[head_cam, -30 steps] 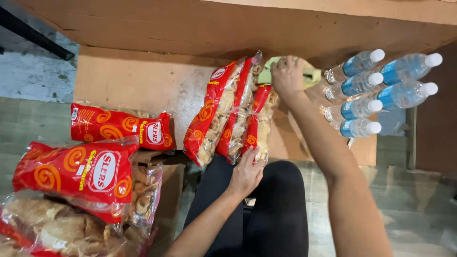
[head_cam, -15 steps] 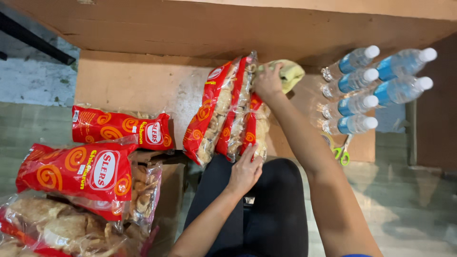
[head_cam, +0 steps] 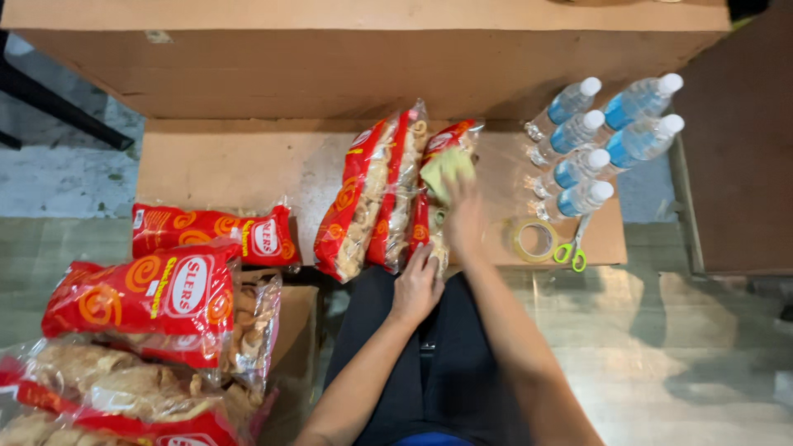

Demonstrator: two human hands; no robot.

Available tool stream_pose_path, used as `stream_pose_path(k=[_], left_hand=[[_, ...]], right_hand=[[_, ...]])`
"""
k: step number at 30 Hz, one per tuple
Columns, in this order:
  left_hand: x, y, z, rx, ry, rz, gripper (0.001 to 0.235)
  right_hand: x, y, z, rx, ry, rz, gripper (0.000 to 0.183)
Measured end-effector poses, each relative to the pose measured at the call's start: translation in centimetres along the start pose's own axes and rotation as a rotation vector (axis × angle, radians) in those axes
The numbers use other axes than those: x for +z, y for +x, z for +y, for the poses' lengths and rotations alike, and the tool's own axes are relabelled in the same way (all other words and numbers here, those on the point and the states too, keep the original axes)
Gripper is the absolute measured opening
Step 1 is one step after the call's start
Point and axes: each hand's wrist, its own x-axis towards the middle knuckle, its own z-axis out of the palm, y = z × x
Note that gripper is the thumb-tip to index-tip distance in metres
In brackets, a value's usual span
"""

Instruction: The person wipes down several large and small clear plastic packets containing food items with a yellow cloth, handling them one at a time and then stacking them.

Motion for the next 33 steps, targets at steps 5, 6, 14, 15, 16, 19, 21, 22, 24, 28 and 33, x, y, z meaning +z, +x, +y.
stream_pose_path(k=[5,6,14,15,16,19,21,22,24,28,33], left_hand=[[-0.3,-0.4,0.0,-0.088,-0.069,-0.061,0.041],[-0.3,-0.3,0.0,-0.092,-0.067,-0.066,0.041],[-0.4,-0.1,-0.3,-0.085,-0.067,-0.06,0.029],[-0.4,-0.2,-0.3,-0.096,-0.061,-0.063,0.029],[-0.4,-0.2,-0.5,-0.081,-0.064,-0.048,0.027],[-0.5,-0.1,-0.7,-0.064,-0.066,-0.029,0.023],[-0.9,0.1,-0.4,-0.062,-0.075,-0.029,0.021],[-1.2,0.4,-0.2,-0.06,-0.07,-0.023,0.021],[-1.6,0.8,0.2,-0.057,-0.069,-0.018,0.022],[-1.8,0.9,0.5,-0.066,-0.056,0.006,0.021],[-2.1,0.9,1.0,-0.072,-0.054,0.022,0.023]], right_hand=[[1.5,-5.1,0.1,0.246,0.206,-0.247,0.084],[1.3,-4.2,0.1,0.249,0.209,-0.252,0.084],[2.7,5.7,2.6,0.854,1.609,0.261,0.061],[2.3,6.9,3.4,0.861,1.611,0.249,0.061],[1.9,8.3,4.2,0.679,1.103,0.07,0.058],[2.2,10.7,5.8,0.489,0.576,-0.159,0.068],[3.4,10.4,6.5,0.506,0.544,-0.226,0.071],[4.2,9.7,6.9,0.552,0.463,-0.328,0.067],[4.9,7.7,6.9,0.598,0.377,-0.429,0.063],[4.9,2.8,5.1,0.521,0.483,-0.336,0.066],[2.4,-2.6,2.8,0.541,0.459,-0.337,0.051]])
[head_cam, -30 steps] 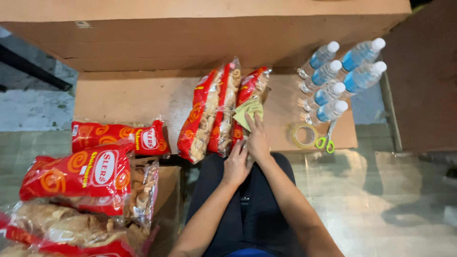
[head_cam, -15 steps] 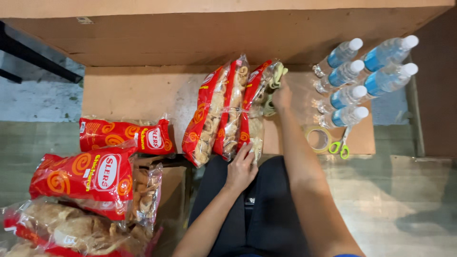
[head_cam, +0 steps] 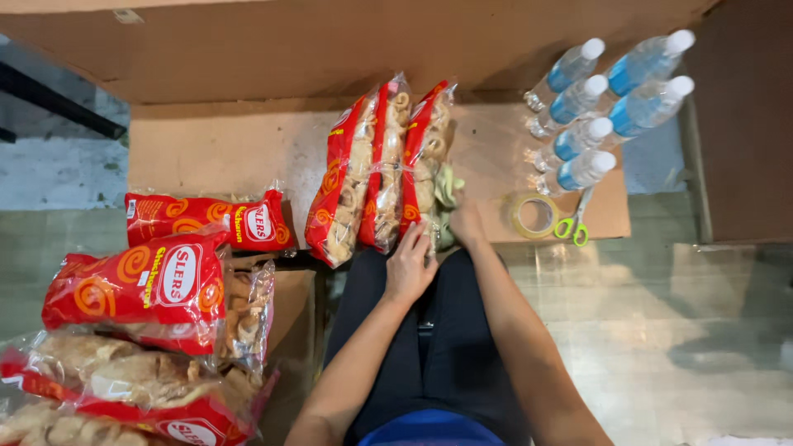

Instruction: The person wipes down several large and small clear plastic packets containing food items with a yellow cloth, handling them one at a time and then stacking them.

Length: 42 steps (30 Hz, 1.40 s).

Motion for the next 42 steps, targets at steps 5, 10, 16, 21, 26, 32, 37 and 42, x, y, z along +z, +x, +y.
stream_pose_path(k=[5,10,16,21,26,32,37,42], left_hand=[[0.7,-0.6,-0.4,-0.058,-0.004,-0.004,0.026],[0.4,-0.6,-0.6,-0.139,-0.04,-0.137,0.048],[1.5,-0.6,-1.1,-0.255,-0.057,-0.092,0.063],[1.7,-0.8,-1.2,-0.342,-0.098,-0.108,0.068],[0.8,-1.5,-0.8,-0.149,-0.059,0.057,0.042],[0.3,-1.1,-0.1,-0.136,-0.074,0.137,0.027],[0.5,-1.1,-0.6,-0.187,-0.159,0.094,0.032],[0.5,-1.4,-0.9,-0.198,-0.161,0.079,0.032]], right_hand=[[-1.6,-6.1,-0.6,-0.023,0.059,-0.109,0.059],[-1.2,-9.9,-0.2,-0.271,-0.013,-0.047,0.082],[-0.5,-12.3,0.4,-0.368,-0.098,-0.034,0.079],[0.6,-12.8,0.5,-0.425,-0.172,0.04,0.071],[0.3,-9.4,-3.1,-0.367,-0.166,0.022,0.072],[-0.6,-6.1,-4.0,-0.288,-0.297,0.06,0.081],[1.3,-9.9,-1.4,-0.342,-0.316,0.052,0.072],[0.2,-11.0,1.0,-0.336,-0.255,-0.022,0.071]])
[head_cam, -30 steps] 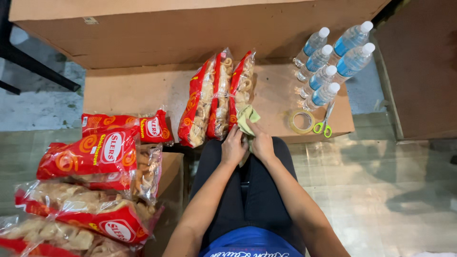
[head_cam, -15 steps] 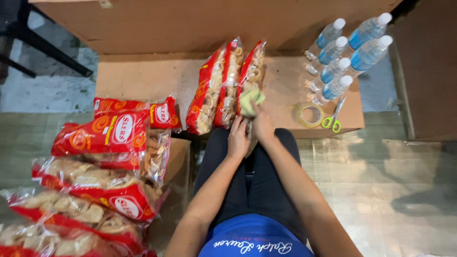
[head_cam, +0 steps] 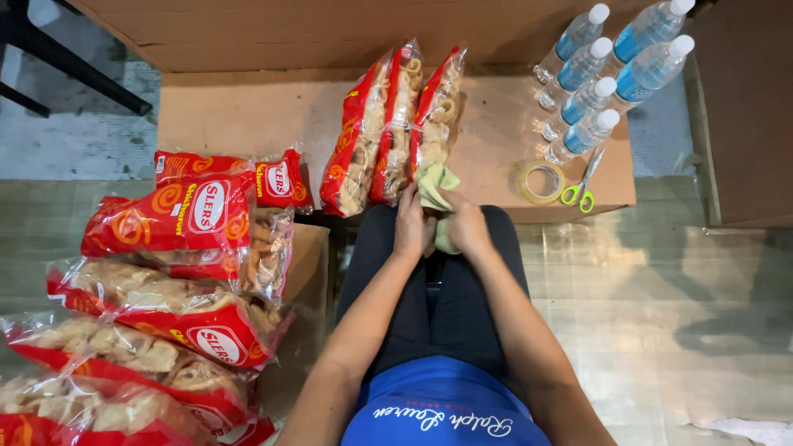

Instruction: The person wipes down several large and small clear plastic packets containing food items with a yellow cloth, handling them one at a time and then stacking them.

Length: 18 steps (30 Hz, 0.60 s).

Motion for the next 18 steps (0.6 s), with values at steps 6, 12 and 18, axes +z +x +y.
stream_pose_path(k=[6,12,18], left_hand=[[-1.5,-1.0,-0.6,0.045,-0.316,0.248,0.022],[-3.9,0.4,-0.4,-0.453,-0.961,-0.115,0.078],[-4.7,6.1,1.6,0.016,-0.274,-0.115,0.081]], right_hand=[[-1.4,0.0,3.1,0.24,1.183,0.053,0.053],[-0.8,-0.2,0.4,0.244,1.202,0.028,0.04],[-1.1,1.2,0.1,0.066,0.982,0.315,0.044]])
